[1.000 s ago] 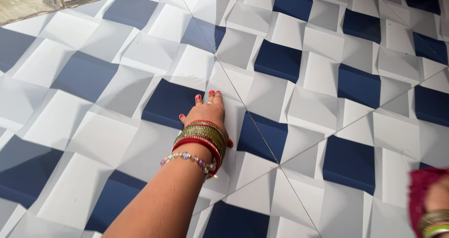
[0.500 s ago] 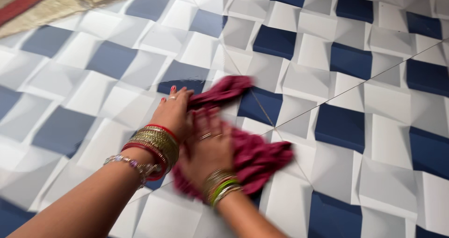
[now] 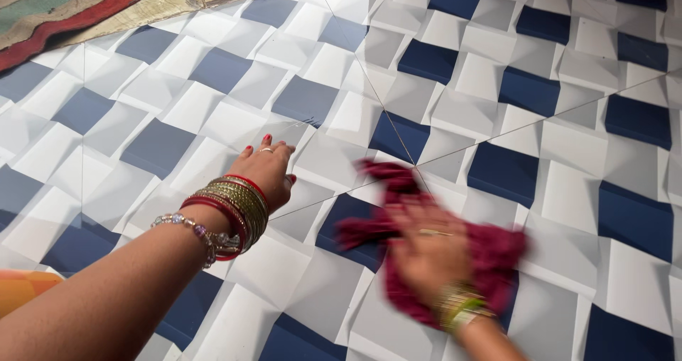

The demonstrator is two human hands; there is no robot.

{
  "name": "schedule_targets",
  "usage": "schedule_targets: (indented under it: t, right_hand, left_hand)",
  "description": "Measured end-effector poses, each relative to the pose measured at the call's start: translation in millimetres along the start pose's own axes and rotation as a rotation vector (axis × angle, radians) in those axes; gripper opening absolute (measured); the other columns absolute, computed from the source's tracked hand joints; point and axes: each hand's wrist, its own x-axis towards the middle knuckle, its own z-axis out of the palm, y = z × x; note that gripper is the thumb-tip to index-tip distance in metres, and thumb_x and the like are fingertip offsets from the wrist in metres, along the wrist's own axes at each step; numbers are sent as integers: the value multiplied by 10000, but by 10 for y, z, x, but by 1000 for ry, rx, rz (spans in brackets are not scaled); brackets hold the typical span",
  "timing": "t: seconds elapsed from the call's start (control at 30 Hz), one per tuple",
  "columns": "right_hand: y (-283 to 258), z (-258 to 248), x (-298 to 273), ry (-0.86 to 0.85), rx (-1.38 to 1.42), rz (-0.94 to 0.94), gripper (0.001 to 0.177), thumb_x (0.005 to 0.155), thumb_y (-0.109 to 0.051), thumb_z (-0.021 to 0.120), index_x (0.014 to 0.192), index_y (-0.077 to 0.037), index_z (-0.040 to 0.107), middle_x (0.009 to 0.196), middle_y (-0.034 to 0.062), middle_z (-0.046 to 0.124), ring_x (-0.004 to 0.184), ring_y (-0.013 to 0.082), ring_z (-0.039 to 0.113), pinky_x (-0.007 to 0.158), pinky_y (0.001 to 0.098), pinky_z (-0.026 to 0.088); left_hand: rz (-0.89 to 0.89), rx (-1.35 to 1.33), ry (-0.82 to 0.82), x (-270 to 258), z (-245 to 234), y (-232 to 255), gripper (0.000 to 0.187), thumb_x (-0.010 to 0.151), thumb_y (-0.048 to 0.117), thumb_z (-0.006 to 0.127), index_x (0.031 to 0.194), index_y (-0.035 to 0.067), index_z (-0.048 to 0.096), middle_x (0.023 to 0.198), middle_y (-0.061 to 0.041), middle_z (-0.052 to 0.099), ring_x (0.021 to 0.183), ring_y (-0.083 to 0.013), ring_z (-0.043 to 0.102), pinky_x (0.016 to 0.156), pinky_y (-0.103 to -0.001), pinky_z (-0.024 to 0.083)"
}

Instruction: The person wipes a blue and white tiled floor with a cloth, periodically dipping the cloth into a bucket of water and wringing it out.

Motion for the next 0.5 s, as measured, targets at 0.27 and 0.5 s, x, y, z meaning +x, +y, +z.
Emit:
schedule_targets:
  t: [0.27, 0.5]
  right_hand:
    - [2341, -300, -976, 143, -499, 777, 529, 1044, -507, 497, 1475, -200, 489, 1505, 164, 574, 1361, 354, 556, 1101, 507, 446]
    - [1976, 399, 637, 31, -250, 615, 689, 1019, -645, 445, 1528, -184, 504, 1642, 258, 333, 1504, 517, 171, 1074, 733, 174]
  left_hand:
    - [-14, -4, -110, -263, 128, -63, 608, 1012, 297, 535, 1549, 112, 317, 1648, -89, 282, 1570, -218, 124, 1279, -446, 118]
    - [-112, -15, -141, -657, 345, -569, 609, 994, 212, 526, 1551, 108, 303, 1651, -93, 253, 1563, -229, 100, 1268, -461, 89]
